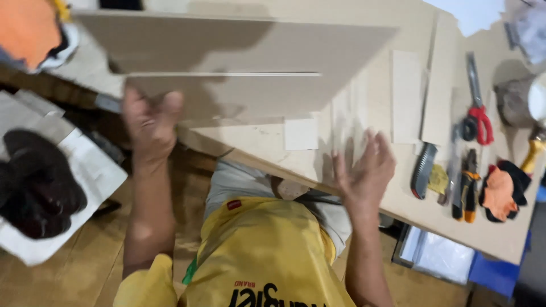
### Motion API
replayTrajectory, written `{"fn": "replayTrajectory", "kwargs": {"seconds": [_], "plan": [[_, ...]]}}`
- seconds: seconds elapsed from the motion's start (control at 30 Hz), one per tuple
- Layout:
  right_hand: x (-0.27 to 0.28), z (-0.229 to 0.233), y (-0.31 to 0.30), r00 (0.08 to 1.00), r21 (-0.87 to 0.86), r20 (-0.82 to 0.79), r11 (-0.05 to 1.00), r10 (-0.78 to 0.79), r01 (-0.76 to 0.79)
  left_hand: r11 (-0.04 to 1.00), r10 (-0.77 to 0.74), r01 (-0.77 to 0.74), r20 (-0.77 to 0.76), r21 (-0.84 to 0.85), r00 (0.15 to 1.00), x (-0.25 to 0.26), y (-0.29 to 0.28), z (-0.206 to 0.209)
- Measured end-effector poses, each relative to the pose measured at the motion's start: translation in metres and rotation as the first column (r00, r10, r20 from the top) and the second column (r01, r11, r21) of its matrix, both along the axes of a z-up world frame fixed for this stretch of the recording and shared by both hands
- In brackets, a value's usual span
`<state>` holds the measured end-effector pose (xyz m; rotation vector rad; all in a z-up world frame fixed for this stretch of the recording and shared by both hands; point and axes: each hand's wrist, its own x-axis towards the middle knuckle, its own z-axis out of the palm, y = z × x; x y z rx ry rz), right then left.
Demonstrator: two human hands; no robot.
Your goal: The person arranges several white cardboard pieces on a workbench, aligns them, and then uses a utility knife to cut a long strip from one of the pieces. The cut strip is separated and placed aside.
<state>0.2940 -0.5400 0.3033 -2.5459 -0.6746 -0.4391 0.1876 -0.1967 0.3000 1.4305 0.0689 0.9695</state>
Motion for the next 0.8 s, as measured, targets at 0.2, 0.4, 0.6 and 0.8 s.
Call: {"fn": "replayTrajectory", "kwargs": {"seconds": [0.2, 0.4, 0.6, 0.8], "plan": [[0.056, 0.015, 0.057, 0.804, 0.661, -0.27, 0.709, 0.529, -0.245, 0.996, -0.031, 0.027, 0.045, 0.086, 0.999, -0.009, 0.006, 0.013], [0.097, 0.015, 0.144, 0.551, 0.774, -0.291, 0.531, 0.782, -0.345, 0.972, 0.138, -0.146, 0.055, 0.183, 0.989, -0.04, 0.047, -0.005], [0.13, -0.006, 0.175, 0.471, 0.755, -0.326, 0.525, 0.82, -0.392, 0.967, 0.199, -0.214, 0.119, 0.136, 0.973, -0.031, 0.045, -0.007], [0.111, -0.003, 0.171, 0.464, 0.732, -0.422, 0.595, 0.779, -0.333, 0.957, 0.217, -0.214, 0.002, 0.196, 0.976, -0.034, 0.048, -0.029]]}}
